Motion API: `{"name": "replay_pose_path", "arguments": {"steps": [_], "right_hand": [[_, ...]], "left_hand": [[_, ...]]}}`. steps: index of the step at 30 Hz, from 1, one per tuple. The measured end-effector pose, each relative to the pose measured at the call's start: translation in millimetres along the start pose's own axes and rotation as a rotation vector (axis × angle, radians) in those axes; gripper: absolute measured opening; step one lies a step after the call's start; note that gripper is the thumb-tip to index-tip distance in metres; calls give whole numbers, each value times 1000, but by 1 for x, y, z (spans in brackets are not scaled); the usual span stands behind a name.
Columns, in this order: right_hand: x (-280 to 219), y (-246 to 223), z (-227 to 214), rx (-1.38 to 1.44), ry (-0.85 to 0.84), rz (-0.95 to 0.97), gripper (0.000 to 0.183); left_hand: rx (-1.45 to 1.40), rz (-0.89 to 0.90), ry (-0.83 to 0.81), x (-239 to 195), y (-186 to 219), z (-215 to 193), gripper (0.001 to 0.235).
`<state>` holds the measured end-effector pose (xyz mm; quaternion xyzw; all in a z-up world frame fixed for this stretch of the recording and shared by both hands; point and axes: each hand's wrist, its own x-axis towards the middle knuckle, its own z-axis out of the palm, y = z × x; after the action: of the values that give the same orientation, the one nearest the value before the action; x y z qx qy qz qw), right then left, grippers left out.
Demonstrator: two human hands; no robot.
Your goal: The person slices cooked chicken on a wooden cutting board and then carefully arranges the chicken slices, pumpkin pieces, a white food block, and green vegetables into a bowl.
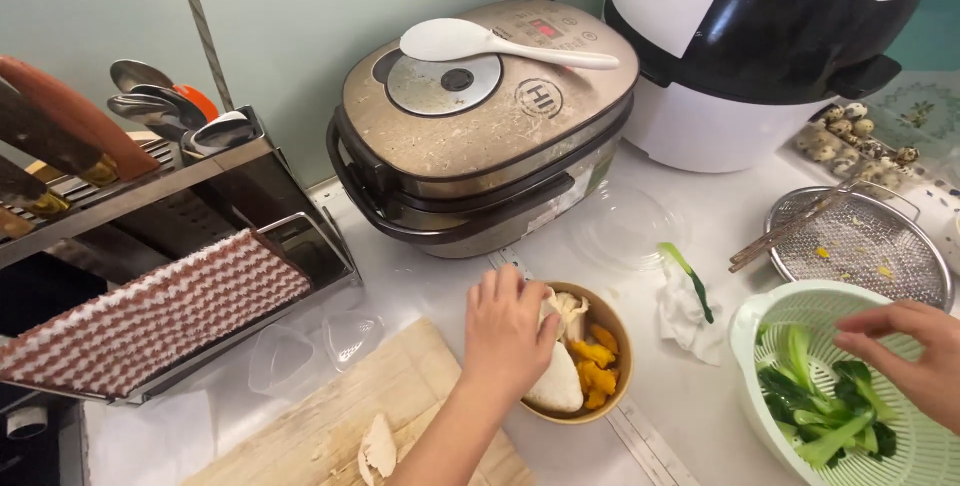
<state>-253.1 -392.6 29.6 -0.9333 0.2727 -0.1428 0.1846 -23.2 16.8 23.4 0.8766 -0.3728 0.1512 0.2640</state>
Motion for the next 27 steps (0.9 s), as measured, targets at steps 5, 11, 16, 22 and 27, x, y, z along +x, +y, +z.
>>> {"name": "replay_pose_path", "arguments": {"steps": [5,11,16,22,27], "right_hand": [[-9,58,22,193,-152,311,30],[-21,53,48,-359,-472,371,118],[-31,40,64,-441,-489,122,61],[-23,43,27,-243,-495,224,36],[-19,49,-23,149,-344,400,29]], "left_hand": [[-39,176,10,34,27,35,18],[0,542,-41,91,81,134,28],[423,681,-469,141,112,186,50],[523,729,-576,165,111,197,34],[52,609,-364,170,94,197,26]]}}
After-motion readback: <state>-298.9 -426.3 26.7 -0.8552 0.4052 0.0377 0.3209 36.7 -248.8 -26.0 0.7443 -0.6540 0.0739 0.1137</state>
